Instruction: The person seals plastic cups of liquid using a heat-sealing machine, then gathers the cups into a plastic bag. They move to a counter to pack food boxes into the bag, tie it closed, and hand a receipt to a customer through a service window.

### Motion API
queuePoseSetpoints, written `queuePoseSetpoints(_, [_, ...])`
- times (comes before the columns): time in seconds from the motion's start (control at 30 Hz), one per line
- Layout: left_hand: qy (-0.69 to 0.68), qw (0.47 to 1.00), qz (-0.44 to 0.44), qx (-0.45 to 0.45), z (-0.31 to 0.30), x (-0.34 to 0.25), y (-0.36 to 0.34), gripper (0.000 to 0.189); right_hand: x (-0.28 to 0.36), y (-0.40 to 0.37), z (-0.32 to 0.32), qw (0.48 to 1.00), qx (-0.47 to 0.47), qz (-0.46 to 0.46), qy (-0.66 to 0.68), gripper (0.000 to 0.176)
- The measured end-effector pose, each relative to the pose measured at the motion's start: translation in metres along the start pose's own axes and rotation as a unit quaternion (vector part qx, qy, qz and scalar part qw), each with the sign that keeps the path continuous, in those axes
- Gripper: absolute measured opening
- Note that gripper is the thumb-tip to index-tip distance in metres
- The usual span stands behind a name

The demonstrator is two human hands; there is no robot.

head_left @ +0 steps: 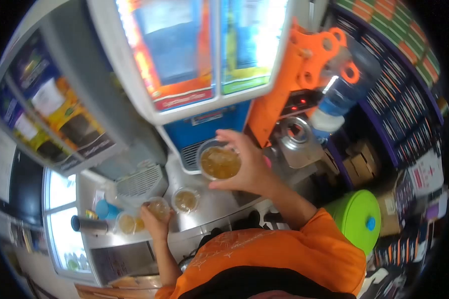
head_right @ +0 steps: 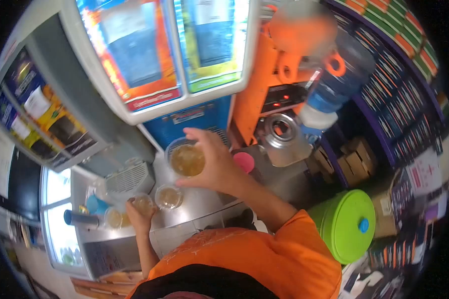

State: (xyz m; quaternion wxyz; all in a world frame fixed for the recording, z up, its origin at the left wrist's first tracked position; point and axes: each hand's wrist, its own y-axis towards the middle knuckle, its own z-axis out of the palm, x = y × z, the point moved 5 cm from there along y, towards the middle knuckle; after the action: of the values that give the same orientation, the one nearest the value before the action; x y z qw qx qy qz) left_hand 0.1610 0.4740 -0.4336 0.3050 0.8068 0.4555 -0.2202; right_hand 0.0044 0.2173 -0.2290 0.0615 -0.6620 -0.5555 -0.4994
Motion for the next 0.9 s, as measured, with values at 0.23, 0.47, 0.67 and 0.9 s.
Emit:
queuePoseSetpoints(0.23, [0.108,0.994,0.027,-0.009,-0.012,-0.019,0.006,0.096,-0.059,-0.04,-0.137,0.952,-0.202,0.122,-0.192,0.086])
queuePoseSetpoints(0.47, [0.092,0.995,0.0,-0.049,-0.041,-0.073,0.016,0.078,-0.143,-0.055,-0.2,0.896,-0.287,0.164,-0.297,0.077])
queuePoseSetpoints(0.67, [0.071,0.992,0.056,-0.084,-0.028,-0.145,0.024,0.065,-0.195,-0.06,-0.194,0.934,-0.237,0.166,-0.21,0.086])
queuePoseSetpoints(0.9, [-0.001,0.986,0.15,-0.076,-0.004,-0.273,0.036,0.057,-0.228,-0.067,-0.183,0.921,-0.117,0.176,-0.328,0.093])
